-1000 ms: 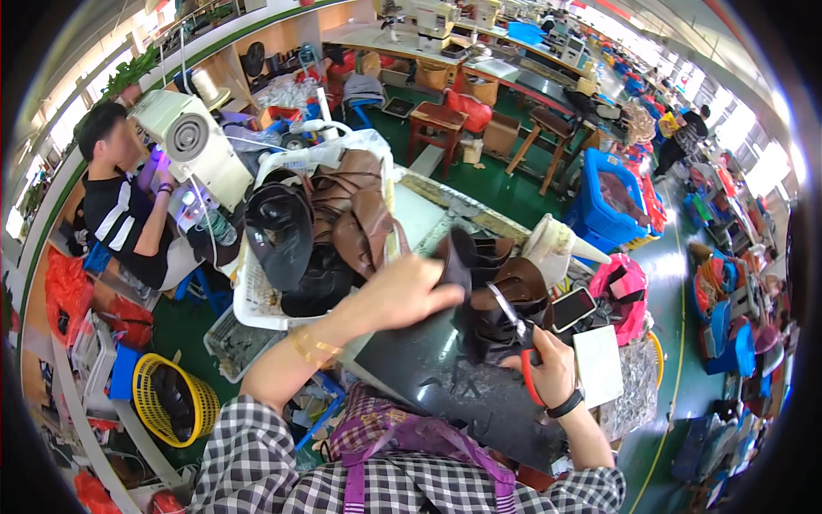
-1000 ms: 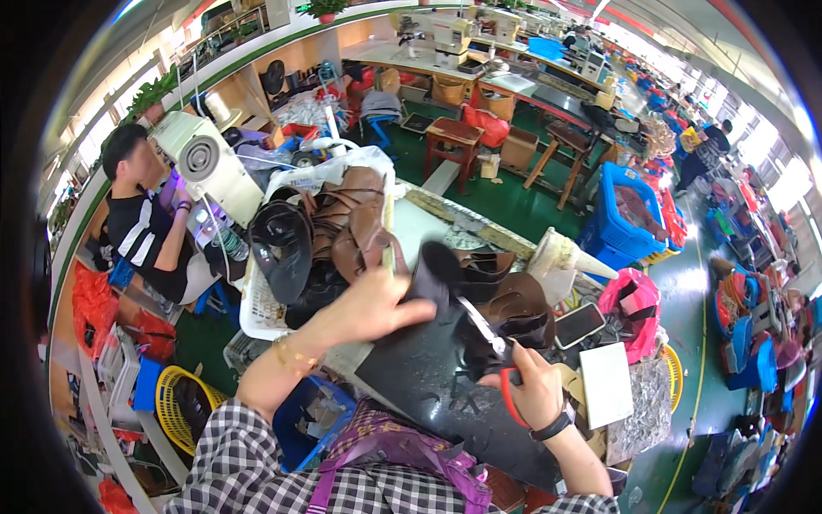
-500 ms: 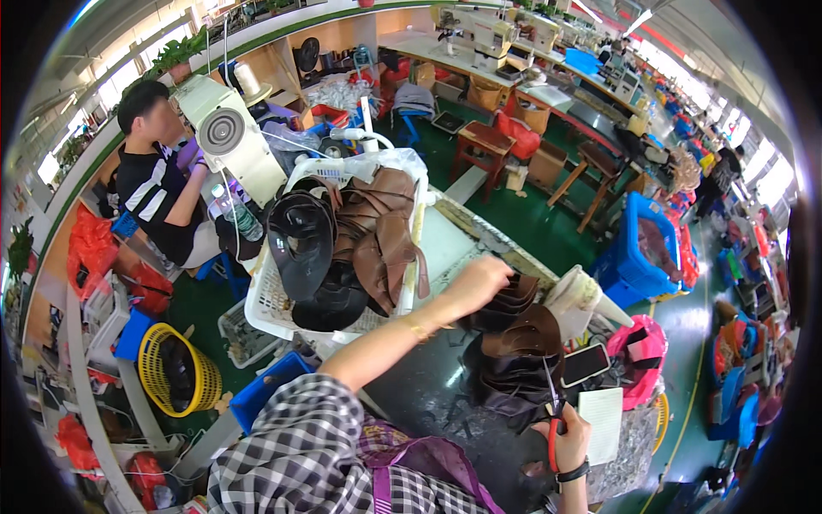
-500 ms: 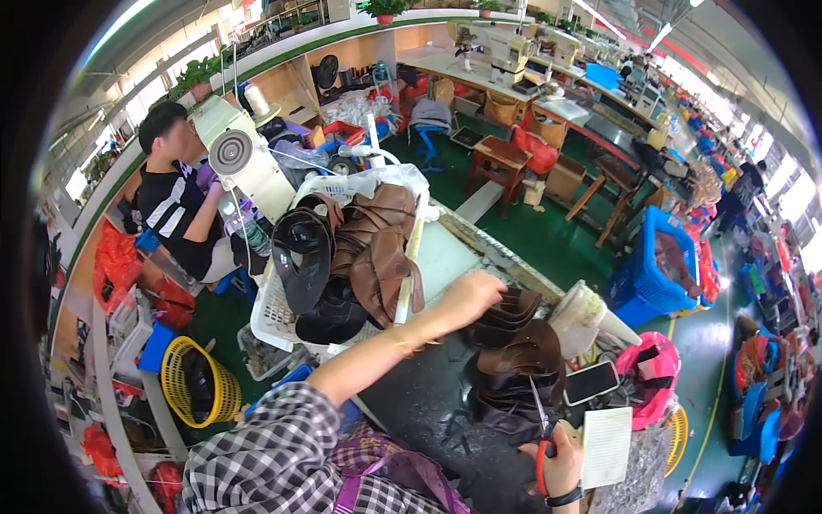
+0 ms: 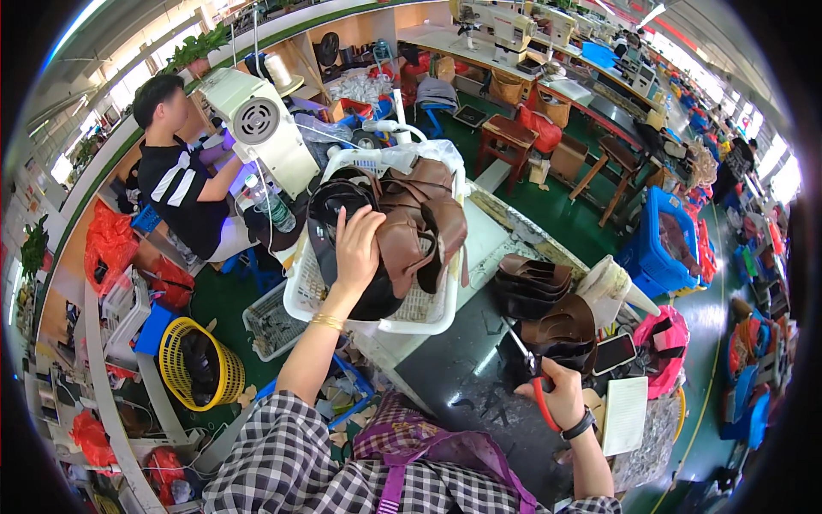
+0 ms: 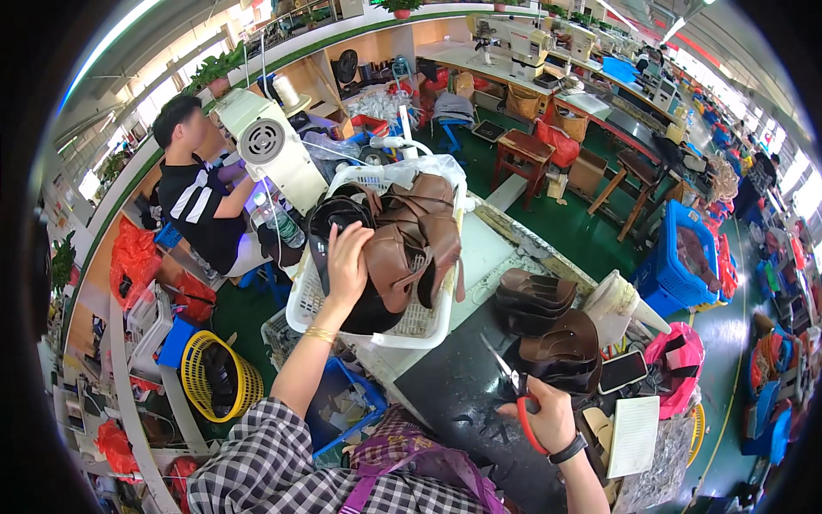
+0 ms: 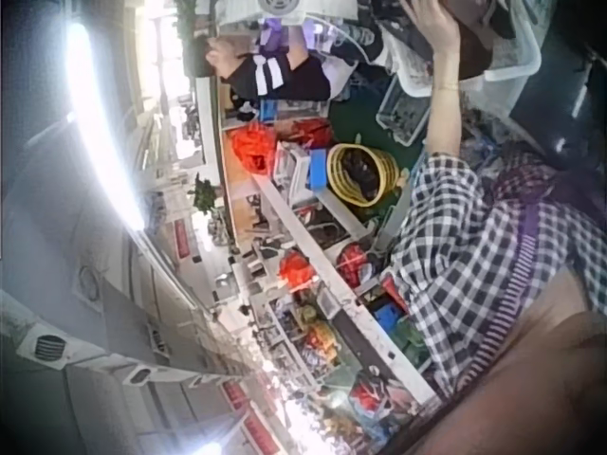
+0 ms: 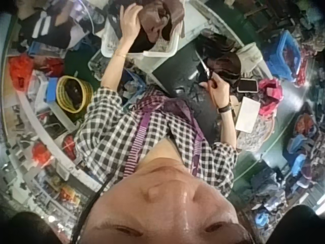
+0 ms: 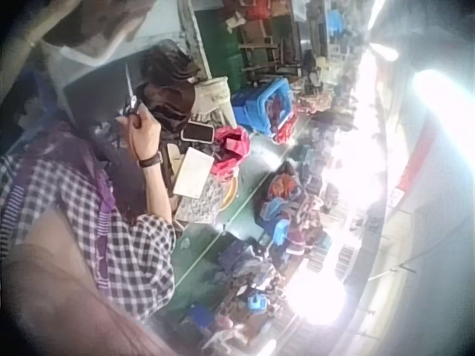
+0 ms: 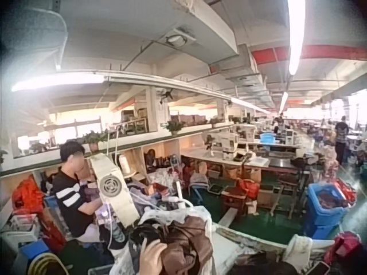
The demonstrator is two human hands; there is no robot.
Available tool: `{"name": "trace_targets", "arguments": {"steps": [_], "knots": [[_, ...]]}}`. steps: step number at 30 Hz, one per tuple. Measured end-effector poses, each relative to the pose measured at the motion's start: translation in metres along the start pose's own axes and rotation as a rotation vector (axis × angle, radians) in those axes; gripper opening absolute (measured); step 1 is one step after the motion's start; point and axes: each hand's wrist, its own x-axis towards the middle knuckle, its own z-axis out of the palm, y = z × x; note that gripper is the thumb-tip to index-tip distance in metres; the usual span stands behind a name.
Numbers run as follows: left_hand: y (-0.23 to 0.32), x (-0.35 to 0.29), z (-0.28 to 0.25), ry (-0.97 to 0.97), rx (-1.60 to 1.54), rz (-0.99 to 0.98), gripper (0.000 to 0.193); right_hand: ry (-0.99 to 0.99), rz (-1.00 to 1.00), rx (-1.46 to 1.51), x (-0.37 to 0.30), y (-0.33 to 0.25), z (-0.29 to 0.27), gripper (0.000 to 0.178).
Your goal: The person trims excess material from leather shoe uppers using scissors, picking pieces from a basket and turning them by hand to cut around the edges.
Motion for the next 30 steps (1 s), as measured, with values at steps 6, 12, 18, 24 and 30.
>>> {"name": "trace_targets", "arguments": {"steps": [6,12,18,24,30], "knots": [[0.078,0.065,-0.068,-0.034,0.036,0.297,0.027,0.340,-0.050,0.245,0.036,-0.058,0.026,0.072],[0.139,0.058,-0.079,-0.269,0.028,0.458,0.027,0.542,-0.363,-0.097,0.070,-0.096,0.044,0.059],[0.148,0.012,-0.064,-0.207,-0.239,0.250,0.043,0.455,-0.104,0.233,0.057,-0.071,0.035,0.052],[0.167,-0.005,-0.070,-0.466,-0.136,0.112,0.024,0.477,-0.247,0.040,0.044,-0.059,0.050,0.043],[0.182,-0.007,-0.075,-0.549,-0.211,0.193,0.019,0.346,-0.152,0.185,0.030,-0.063,0.057,0.041]]}}
